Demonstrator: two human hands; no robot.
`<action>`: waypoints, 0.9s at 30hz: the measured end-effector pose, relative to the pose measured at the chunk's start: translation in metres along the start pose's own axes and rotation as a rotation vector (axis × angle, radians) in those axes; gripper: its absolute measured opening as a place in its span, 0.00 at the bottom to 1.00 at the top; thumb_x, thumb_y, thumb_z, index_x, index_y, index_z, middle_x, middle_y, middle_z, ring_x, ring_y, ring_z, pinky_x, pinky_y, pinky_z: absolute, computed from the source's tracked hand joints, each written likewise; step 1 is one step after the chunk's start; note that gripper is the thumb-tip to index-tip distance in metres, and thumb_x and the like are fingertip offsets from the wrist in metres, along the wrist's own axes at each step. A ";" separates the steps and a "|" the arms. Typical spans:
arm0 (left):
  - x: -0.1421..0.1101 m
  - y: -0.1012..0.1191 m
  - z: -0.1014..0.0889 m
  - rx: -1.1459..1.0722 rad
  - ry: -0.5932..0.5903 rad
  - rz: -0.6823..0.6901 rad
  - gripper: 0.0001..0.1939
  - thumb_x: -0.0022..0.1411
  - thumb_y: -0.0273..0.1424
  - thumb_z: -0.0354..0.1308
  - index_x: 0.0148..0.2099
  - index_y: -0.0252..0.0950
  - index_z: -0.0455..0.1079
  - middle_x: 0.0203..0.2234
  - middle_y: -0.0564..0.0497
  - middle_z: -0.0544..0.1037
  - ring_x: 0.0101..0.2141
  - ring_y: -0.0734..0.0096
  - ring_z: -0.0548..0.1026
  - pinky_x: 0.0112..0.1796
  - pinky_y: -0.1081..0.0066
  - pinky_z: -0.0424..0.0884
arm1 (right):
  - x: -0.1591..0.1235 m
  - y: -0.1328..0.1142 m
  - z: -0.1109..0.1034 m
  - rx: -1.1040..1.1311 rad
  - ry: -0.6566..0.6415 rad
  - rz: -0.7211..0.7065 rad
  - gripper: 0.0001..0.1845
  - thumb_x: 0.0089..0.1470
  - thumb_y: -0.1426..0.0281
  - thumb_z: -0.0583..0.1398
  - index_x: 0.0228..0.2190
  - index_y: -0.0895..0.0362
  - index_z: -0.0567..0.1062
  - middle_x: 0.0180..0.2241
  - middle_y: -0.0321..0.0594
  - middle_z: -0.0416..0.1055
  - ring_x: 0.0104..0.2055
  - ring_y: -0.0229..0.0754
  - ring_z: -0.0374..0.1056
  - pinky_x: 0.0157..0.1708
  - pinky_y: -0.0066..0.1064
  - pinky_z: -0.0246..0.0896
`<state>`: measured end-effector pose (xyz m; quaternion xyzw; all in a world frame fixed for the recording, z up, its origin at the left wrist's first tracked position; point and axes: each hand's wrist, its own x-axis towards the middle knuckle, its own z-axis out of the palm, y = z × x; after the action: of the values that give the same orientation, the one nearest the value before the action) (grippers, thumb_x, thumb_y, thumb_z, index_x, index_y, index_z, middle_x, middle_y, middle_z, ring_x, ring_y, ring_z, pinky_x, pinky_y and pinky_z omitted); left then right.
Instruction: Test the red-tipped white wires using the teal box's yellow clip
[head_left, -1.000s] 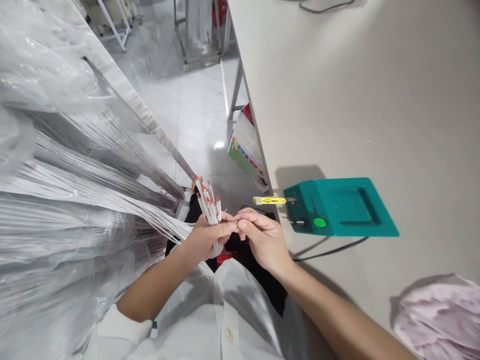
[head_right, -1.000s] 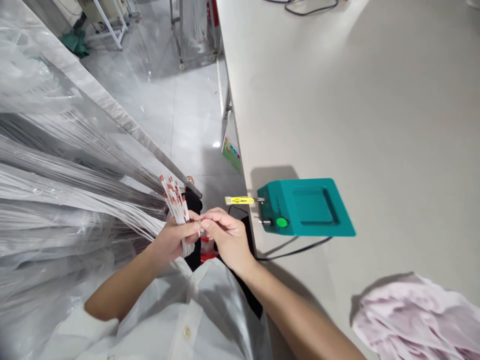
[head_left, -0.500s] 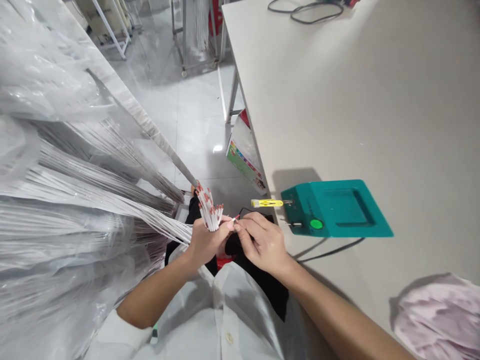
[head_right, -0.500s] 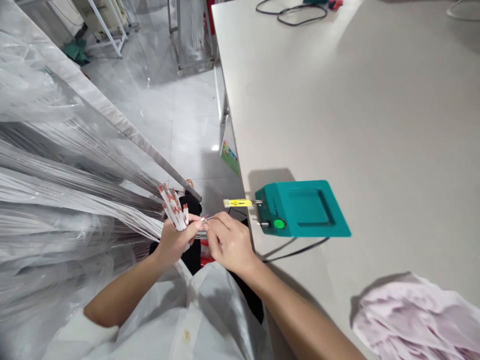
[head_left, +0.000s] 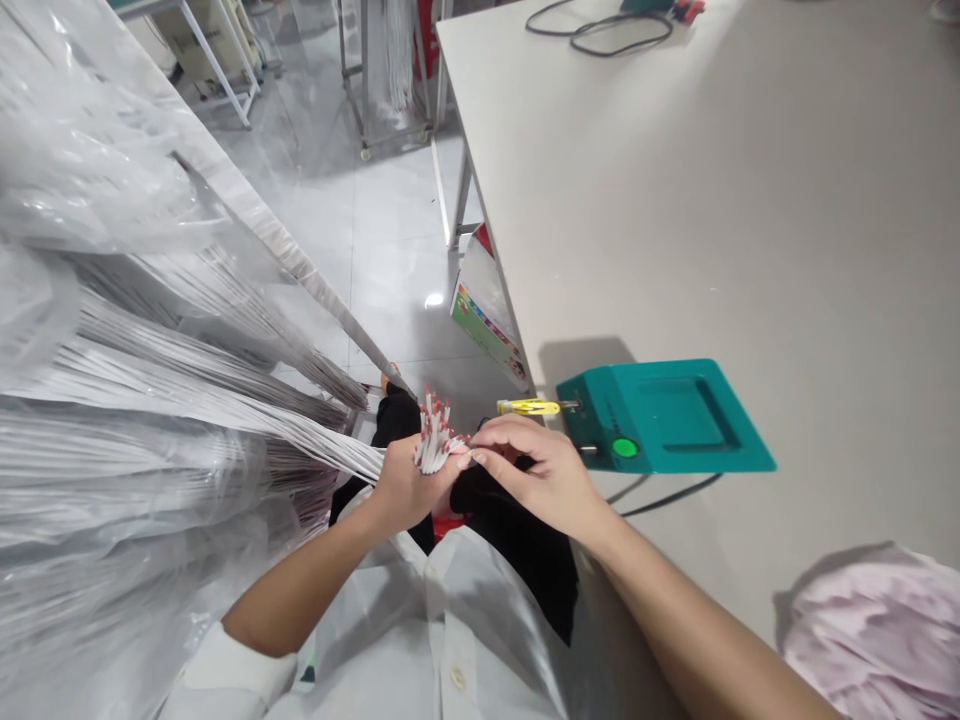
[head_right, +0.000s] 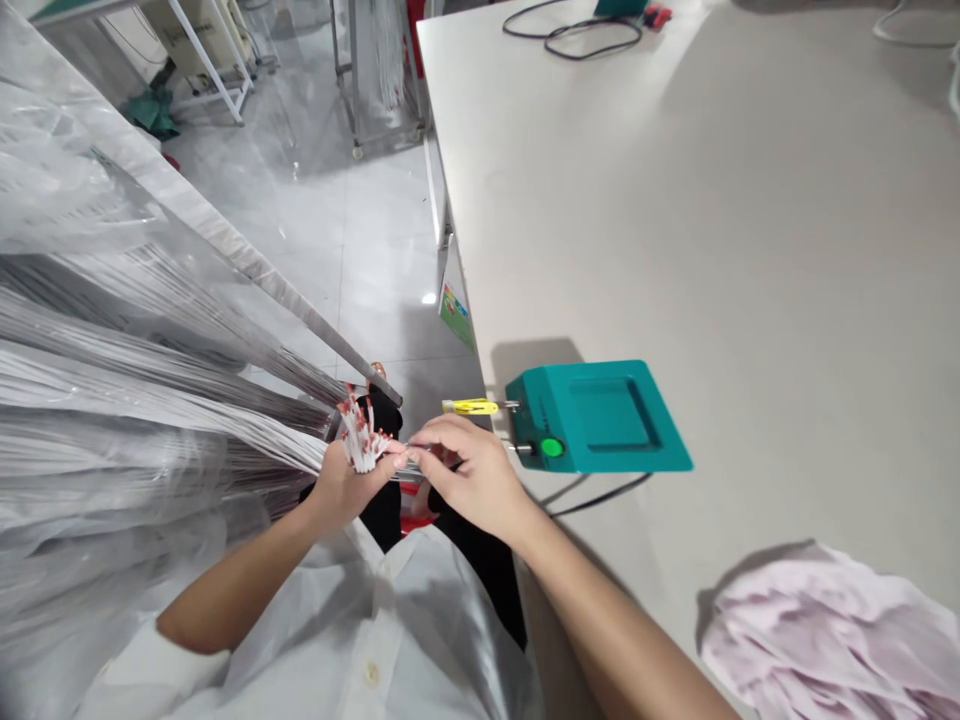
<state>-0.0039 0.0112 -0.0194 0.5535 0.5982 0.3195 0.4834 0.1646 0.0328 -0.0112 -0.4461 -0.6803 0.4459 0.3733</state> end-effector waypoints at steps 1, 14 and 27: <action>0.000 -0.003 0.000 0.031 -0.005 0.029 0.10 0.54 0.35 0.57 0.31 0.33 0.73 0.24 0.51 0.76 0.27 0.71 0.72 0.29 0.74 0.67 | 0.000 -0.002 -0.002 -0.025 -0.029 -0.001 0.05 0.50 0.70 0.58 0.27 0.57 0.74 0.29 0.41 0.70 0.25 0.35 0.65 0.23 0.27 0.60; -0.003 -0.009 -0.011 0.056 -0.274 0.258 0.10 0.57 0.32 0.53 0.31 0.33 0.72 0.26 0.47 0.77 0.28 0.70 0.73 0.32 0.72 0.68 | 0.003 -0.004 -0.011 0.257 -0.486 0.551 0.10 0.47 0.64 0.55 0.23 0.59 0.68 0.19 0.36 0.67 0.22 0.34 0.62 0.23 0.26 0.57; 0.000 0.014 -0.009 -0.208 -0.053 -0.065 0.08 0.51 0.33 0.59 0.28 0.33 0.73 0.14 0.55 0.69 0.19 0.76 0.67 0.21 0.76 0.62 | -0.008 -0.005 0.011 0.307 0.076 0.116 0.11 0.50 0.61 0.60 0.33 0.55 0.74 0.32 0.41 0.72 0.25 0.37 0.68 0.25 0.32 0.67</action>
<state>-0.0073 0.0148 -0.0040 0.4890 0.5665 0.3495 0.5638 0.1558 0.0212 -0.0115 -0.4387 -0.5628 0.5481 0.4362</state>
